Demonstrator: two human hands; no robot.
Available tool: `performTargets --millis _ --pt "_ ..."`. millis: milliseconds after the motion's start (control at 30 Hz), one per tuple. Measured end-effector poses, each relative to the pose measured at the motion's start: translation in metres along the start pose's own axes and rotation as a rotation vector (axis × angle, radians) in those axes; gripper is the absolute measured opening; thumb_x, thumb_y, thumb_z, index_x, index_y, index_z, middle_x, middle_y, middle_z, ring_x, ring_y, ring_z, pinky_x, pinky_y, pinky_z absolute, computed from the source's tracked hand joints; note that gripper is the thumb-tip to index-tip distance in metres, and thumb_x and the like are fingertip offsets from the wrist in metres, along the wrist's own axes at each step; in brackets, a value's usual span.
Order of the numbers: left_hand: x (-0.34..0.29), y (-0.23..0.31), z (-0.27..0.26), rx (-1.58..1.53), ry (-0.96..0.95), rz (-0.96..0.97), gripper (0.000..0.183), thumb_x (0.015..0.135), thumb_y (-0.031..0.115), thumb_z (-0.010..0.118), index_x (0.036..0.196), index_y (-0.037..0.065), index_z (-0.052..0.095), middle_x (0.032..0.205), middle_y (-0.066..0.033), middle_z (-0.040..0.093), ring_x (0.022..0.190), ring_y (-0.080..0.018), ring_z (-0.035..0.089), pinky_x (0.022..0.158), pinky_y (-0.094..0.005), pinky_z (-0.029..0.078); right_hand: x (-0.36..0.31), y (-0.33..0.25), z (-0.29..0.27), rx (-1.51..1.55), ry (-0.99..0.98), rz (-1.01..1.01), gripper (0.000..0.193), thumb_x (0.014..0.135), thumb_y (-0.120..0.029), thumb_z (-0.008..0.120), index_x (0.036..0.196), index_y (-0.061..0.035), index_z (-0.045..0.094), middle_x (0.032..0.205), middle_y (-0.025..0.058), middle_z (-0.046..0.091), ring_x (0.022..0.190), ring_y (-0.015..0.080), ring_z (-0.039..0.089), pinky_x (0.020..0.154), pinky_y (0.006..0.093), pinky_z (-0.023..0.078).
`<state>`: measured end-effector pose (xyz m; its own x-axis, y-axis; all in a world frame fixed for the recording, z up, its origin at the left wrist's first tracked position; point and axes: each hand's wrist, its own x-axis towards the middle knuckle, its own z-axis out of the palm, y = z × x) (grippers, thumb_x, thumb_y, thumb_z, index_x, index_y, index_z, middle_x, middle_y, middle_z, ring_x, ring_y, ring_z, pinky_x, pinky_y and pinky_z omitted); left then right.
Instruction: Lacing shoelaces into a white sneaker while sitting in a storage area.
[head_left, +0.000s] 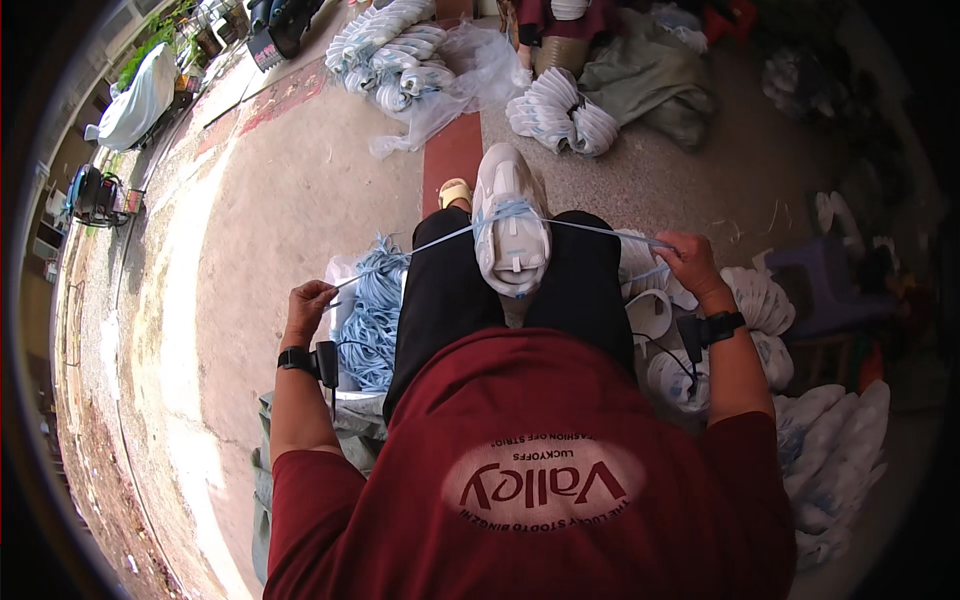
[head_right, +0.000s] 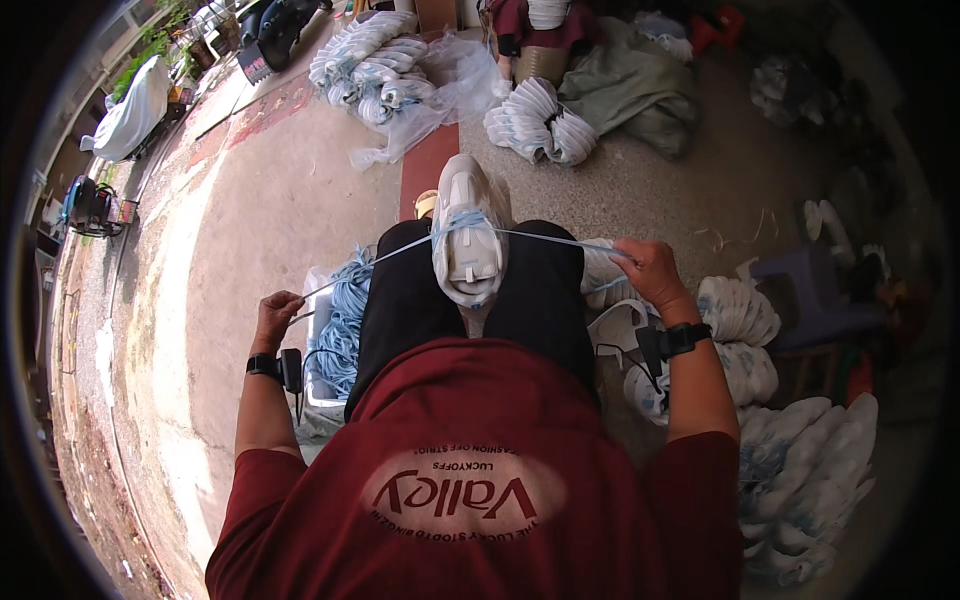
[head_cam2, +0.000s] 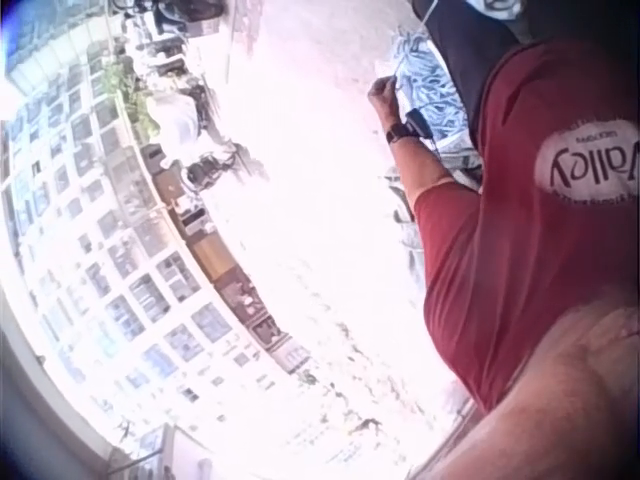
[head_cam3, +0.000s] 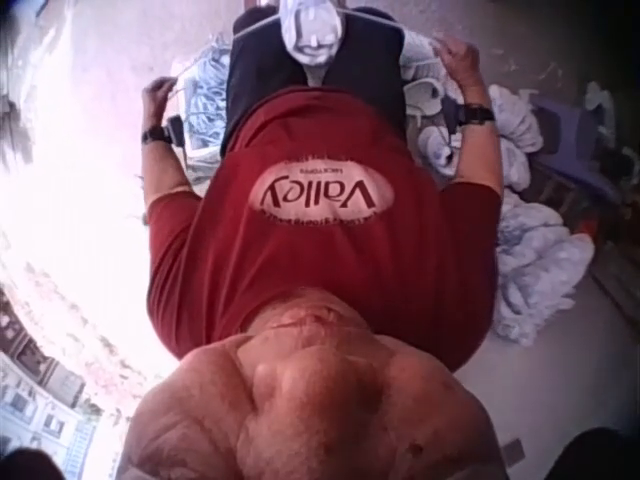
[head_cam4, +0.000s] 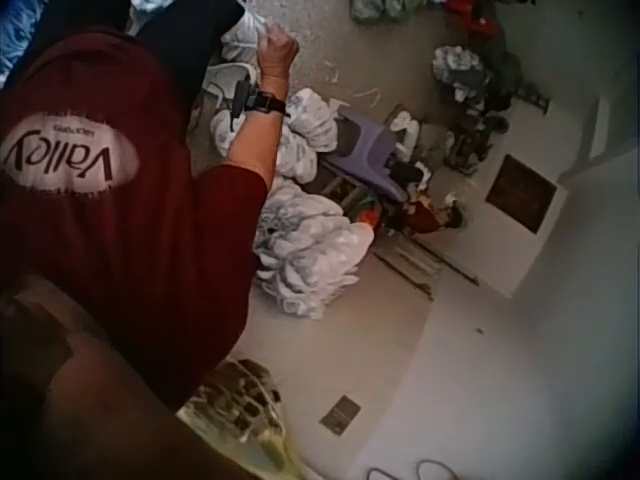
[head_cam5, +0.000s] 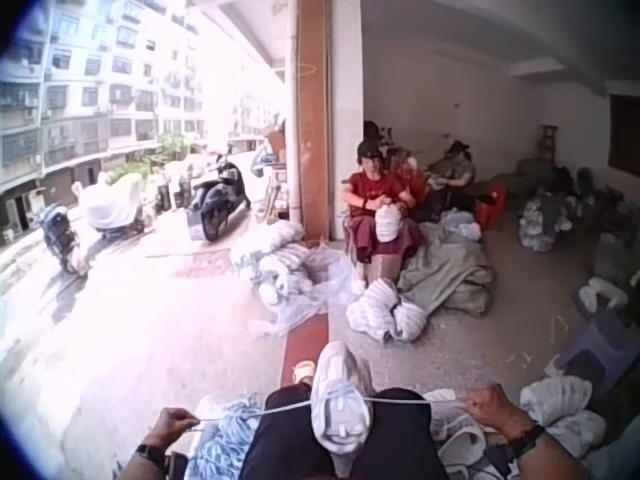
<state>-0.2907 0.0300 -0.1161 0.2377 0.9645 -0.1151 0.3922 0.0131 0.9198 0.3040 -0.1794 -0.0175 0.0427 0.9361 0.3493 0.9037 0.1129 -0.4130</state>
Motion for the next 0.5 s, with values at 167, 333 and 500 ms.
performTargets --millis 167,333,500 --pt "-0.045 -0.026 -0.084 0.119 0.151 -0.130 0.005 0.077 0.007 0.066 0.079 0.002 0.066 0.067 0.0001 0.061 0.059 -0.0074 0.051 0.055 -0.0218 0.042 -0.045 0.045 -0.056 -0.047 0.099 0.170 0.010 0.078 -0.011 0.061 0.081 -0.0017 0.061 0.069 0.0164 0.058 0.063 0.0324 0.058 0.057 0.0344 0.044" --pt "-0.095 -0.055 -0.151 0.192 0.258 -0.227 0.007 0.078 0.013 0.066 0.080 0.006 0.067 0.059 0.0031 0.055 0.050 -0.0043 0.046 0.044 -0.0192 0.034 -0.085 0.085 -0.126 -0.190 0.122 0.365 0.014 0.082 -0.011 0.055 0.081 0.0018 0.057 0.070 0.0169 0.056 0.065 0.0301 0.056 0.061 0.0341 0.043" --pt "-0.124 -0.067 -0.197 0.190 0.353 -0.336 0.004 0.078 0.006 0.065 0.079 0.002 0.066 0.064 0.0006 0.059 0.054 -0.0069 0.049 0.049 -0.0216 0.039 -0.187 0.182 -0.215 -0.263 0.090 0.559 0.017 0.084 -0.013 0.049 0.080 0.0034 0.053 0.074 0.0160 0.054 0.069 0.0291 0.051 0.068 0.0351 0.041"
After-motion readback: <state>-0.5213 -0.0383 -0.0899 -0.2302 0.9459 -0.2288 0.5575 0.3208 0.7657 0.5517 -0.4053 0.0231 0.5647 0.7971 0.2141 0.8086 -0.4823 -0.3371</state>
